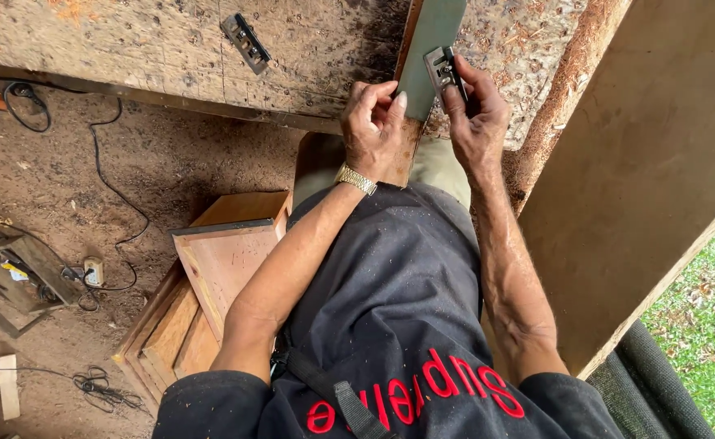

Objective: The person sharpens small metal parts on a green sharpening stone attached to a wooden workbench. They repeatedly rub the parts against the stone, inspect them, and occasionally wipe them with a cloth. The person also briefly opens a drawer and handles a small yellow sponge.

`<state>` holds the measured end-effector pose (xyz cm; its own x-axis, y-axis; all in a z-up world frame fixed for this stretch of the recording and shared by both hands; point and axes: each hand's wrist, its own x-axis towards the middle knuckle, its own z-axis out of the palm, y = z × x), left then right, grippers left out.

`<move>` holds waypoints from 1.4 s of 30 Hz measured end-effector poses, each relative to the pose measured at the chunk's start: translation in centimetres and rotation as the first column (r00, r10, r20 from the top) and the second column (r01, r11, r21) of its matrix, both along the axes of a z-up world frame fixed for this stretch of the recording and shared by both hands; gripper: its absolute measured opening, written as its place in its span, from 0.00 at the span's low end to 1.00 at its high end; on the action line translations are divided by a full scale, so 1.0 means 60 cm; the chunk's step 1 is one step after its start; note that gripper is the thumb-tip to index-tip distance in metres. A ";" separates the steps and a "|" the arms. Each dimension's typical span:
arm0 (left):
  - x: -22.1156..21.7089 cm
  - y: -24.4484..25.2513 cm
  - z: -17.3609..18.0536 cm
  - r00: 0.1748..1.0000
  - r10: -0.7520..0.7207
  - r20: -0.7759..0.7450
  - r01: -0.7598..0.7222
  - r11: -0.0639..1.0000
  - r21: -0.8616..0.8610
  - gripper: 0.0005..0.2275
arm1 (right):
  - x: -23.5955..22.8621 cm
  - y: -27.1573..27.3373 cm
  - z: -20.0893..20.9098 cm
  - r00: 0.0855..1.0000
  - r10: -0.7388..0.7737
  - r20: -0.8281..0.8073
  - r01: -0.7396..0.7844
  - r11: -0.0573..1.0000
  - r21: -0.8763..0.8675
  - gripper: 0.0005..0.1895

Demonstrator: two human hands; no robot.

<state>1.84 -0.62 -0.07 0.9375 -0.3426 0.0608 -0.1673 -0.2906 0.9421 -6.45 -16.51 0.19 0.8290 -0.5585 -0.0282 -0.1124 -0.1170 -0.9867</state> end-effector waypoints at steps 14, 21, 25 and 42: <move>-0.006 -0.004 0.006 0.994 0.026 0.102 -0.019 0.997 -0.079 0.05 | 0.018 0.011 0.012 0.986 -0.078 -0.145 0.009 0.906 -0.423 0.11; -0.004 -0.008 -0.002 0.987 0.039 0.155 -0.023 0.994 -0.107 0.05 | -0.002 0.031 0.049 1.000 0.002 -0.003 -0.004 0.864 -0.503 0.13; -0.011 -0.004 0.005 0.996 0.035 0.079 -0.027 0.994 -0.105 0.05 | 0.028 0.005 0.002 0.984 -0.112 -0.135 0.035 0.879 -0.475 0.10; 0.001 -0.005 -0.009 0.987 0.039 0.157 -0.021 0.993 -0.116 0.05 | 0.021 0.027 0.009 0.997 -0.075 0.026 0.078 0.871 -0.485 0.12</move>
